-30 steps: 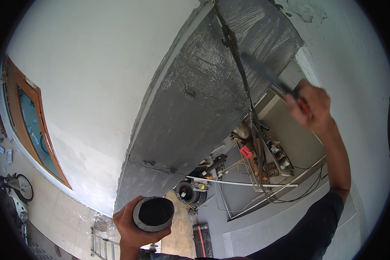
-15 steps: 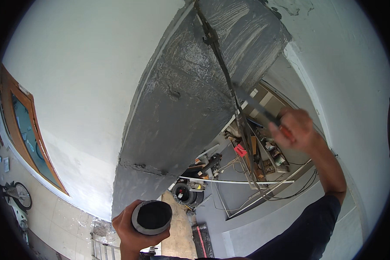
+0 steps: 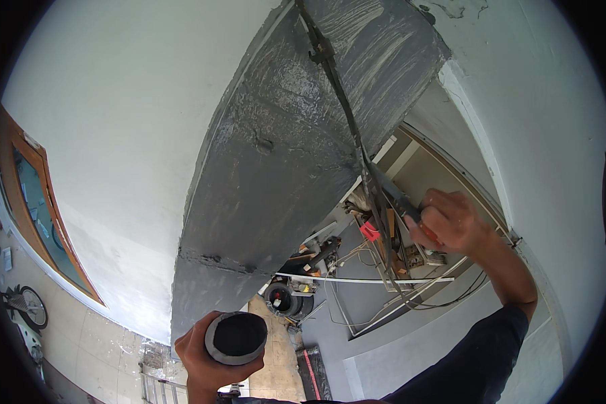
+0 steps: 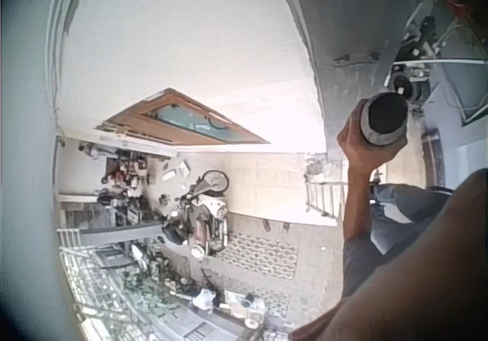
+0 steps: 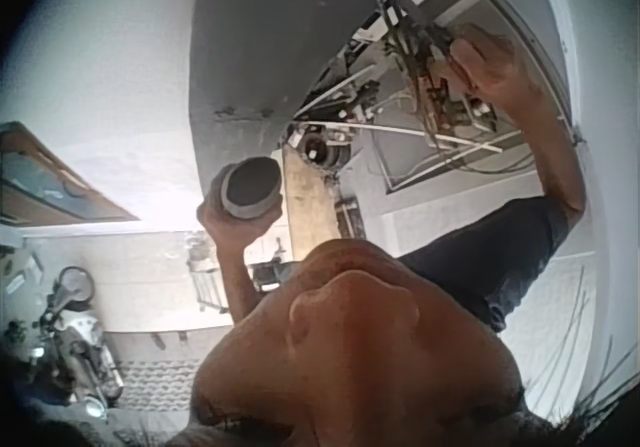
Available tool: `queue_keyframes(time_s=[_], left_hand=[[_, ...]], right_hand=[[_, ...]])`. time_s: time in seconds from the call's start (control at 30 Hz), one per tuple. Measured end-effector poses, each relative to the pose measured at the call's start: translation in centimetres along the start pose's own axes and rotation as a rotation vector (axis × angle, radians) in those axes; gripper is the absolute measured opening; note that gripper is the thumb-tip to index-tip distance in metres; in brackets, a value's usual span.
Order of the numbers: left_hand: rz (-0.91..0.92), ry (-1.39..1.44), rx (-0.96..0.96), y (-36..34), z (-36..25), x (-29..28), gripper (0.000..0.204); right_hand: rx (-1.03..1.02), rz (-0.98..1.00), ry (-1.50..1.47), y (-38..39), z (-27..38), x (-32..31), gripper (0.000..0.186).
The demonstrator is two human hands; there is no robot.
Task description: The person applies cement mixture to the corner of a wall pillar using a trowel.
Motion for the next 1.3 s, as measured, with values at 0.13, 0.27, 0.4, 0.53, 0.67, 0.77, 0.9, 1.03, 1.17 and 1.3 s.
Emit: queue_keyframes(time_s=[0.13,0.27,0.4,0.53,0.67,0.77,0.9,1.03,1.17,1.3], left_hand=[[0.002,-0.012,0.008,0.4,0.3,0.1,0.068],[0.015,-0.01,0.014,0.5,0.2,0.4,0.07],[0.022,-0.008,0.017,0.5,0.1,0.3,0.071],[0.023,-0.024,0.012,0.7,0.0,0.0,0.072],[0.007,-0.055,-0.014,1.1,0.2,-0.5,0.072],[0.008,-0.041,-0.019,1.1,0.3,-0.3,0.072],[-0.008,-0.018,0.001,0.8,0.3,-0.4,0.072],[-0.001,-0.025,-0.001,0.9,0.5,-0.6,0.071],[-0.001,-0.035,-0.032,1.2,0.9,-1.0,0.072],[-0.009,-0.053,-0.035,1.2,1.0,-1.5,0.073]], right_hand=[[0.072,-0.139,0.143,-1.7,-4.2,-3.3,0.031],[0.32,-0.348,0.359,-3.1,-8.4,-6.7,0.03],[0.095,-0.205,0.152,-3.1,-3.1,-2.8,0.029],[0.186,-0.055,-0.174,-3.0,-2.6,0.7,0.029],[0.301,-0.12,-0.053,-5.0,-8.2,-2.4,0.031],[0.282,-0.342,0.113,-6.5,-10.4,-6.4,0.031],[-0.013,-0.279,0.404,-7.6,-6.3,-4.8,0.029],[-0.169,-0.107,0.252,-6.1,0.0,0.6,0.033],[-0.117,-0.063,0.006,-5.3,0.5,1.4,0.028],[-0.051,-0.219,0.154,-4.9,-0.4,-1.8,0.026]])
Point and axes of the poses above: each hand's wrist, its own y-axis away from the middle knuckle, its own x-axis out of the palm, z = x × y, the point moved 8 cm from there along -y, towards the middle knuckle, and after that the axes turned 10 degrees about -z, right-handed, at the moved point
